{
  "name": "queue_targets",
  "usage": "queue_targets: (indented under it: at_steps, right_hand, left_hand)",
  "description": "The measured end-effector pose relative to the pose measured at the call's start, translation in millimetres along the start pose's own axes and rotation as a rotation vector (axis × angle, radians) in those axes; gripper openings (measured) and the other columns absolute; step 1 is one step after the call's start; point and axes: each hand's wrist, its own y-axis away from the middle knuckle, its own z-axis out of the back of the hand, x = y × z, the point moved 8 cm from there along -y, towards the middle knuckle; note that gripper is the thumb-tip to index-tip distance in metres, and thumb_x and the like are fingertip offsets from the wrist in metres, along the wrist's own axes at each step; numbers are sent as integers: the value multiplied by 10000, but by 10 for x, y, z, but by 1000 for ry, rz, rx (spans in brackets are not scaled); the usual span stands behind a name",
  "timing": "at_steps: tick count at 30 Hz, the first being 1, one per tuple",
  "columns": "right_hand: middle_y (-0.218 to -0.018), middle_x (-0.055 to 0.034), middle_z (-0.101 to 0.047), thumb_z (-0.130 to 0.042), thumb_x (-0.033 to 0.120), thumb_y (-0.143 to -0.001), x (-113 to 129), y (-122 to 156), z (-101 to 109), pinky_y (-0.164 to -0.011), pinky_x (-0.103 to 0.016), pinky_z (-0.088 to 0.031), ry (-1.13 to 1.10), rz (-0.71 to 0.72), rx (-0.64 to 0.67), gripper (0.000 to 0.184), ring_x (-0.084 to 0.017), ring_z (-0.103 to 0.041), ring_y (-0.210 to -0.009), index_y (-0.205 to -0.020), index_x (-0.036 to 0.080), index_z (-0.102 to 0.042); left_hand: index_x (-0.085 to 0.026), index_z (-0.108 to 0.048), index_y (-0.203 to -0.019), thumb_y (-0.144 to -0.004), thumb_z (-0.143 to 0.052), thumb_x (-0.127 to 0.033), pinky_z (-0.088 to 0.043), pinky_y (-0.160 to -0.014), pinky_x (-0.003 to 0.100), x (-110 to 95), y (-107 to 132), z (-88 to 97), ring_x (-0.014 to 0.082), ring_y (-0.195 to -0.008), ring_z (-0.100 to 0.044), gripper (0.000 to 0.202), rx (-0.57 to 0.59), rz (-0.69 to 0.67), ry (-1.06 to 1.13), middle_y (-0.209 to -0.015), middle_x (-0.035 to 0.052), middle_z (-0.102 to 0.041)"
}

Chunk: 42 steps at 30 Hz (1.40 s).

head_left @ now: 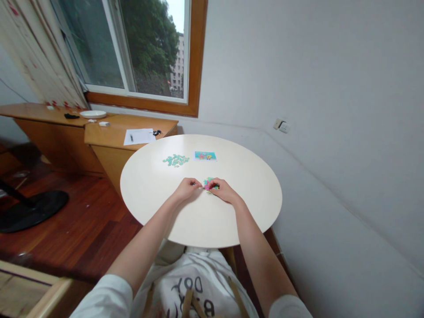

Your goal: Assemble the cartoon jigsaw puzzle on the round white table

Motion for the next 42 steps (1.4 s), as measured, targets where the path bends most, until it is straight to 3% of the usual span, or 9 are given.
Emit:
queue_targets:
  at_steps: [13, 15, 18, 22, 24, 26, 28, 30, 42]
  right_hand:
    - [-810, -20, -586, -600, 145, -610, -3, 3, -7, -773, -318, -431, 10, 21, -13, 105, -147, -549, -755, -705, 164, -641]
    - [-767, -14, -581, -583, 162, -633, -30, -10, 66, -758, -318, -432, 39, 5, -110, 58, -149, -541, -731, -677, 173, -619]
    - [-745, -29, -578, -523, 153, -676, -4, 12, 278, -766, -327, -429, 169, 13, -366, 83, -169, -536, -746, -672, 185, -600]
    - [-1030, -121, -602, -439, 210, -789, 189, 99, 410, -912, -385, -364, 456, 26, -620, 250, -232, -514, -1010, -935, 172, -638]
    - [-1299, -136, -481, -379, 292, -857, 264, 81, 292, -1013, -416, -261, 594, -5, -564, 397, -245, -385, -1222, -1204, 171, -528]
    - [-1467, -117, -274, -293, 397, -897, 235, 27, 81, -1072, -447, -134, 744, -107, -377, 539, -239, -182, -1355, -1382, 164, -313]
    - [-1506, -108, -175, -189, 476, -908, 97, 3, -160, -1083, -460, -79, 850, -250, -105, 615, -232, -100, -1383, -1431, 152, -187]
    - [-1512, -98, -152, -126, 514, -904, -8, 21, -307, -1085, -463, -70, 896, -333, 67, 644, -232, -100, -1385, -1439, 157, -160]
    - [-1515, -74, -137, -158, 521, -904, 35, 172, -413, -1100, -480, -61, 865, -353, 124, 646, -237, -99, -1389, -1440, 162, -175]
  left_hand:
    - [-125, -664, -622, -653, -565, -232, -379, -586, 240, -13, -2, 7, 119, -577, -516, 148, 1, -1, 10, -580, 9, -630]
    - [-127, -659, -617, -651, -569, -232, -374, -581, 240, -17, 3, 14, 119, -573, -514, 142, -4, 6, 19, -572, 8, -624]
    - [-127, -658, -636, -661, -573, -248, -355, -547, 237, -20, 29, 14, 117, -541, -494, 150, -2, 28, 45, -513, -5, -584]
    - [-126, -646, -646, -671, -570, -251, -299, -482, 229, -13, 65, 16, 91, -454, -414, 148, -8, 70, 115, -424, -34, -491]
    - [-125, -632, -648, -672, -576, -255, -245, -442, 223, 8, 68, 28, 69, -400, -341, 144, -23, 103, 180, -392, -56, -430]
    - [-122, -615, -654, -671, -587, -255, -179, -414, 220, 42, 62, 49, 48, -361, -263, 138, -43, 144, 273, -378, -77, -370]
    - [-118, -599, -665, -667, -602, -253, -132, -403, 220, 89, 53, 78, 34, -340, -217, 135, -70, 193, 382, -381, -93, -331]
    - [-113, -589, -673, -661, -620, -251, -110, -400, 218, 133, 46, 113, 27, -333, -207, 141, -99, 235, 479, -389, -101, -313]
    - [-94, -588, -661, -647, -663, -174, -96, -365, 178, 209, 52, 185, 8, -325, -209, 111, -143, 308, 722, -394, -102, -294]
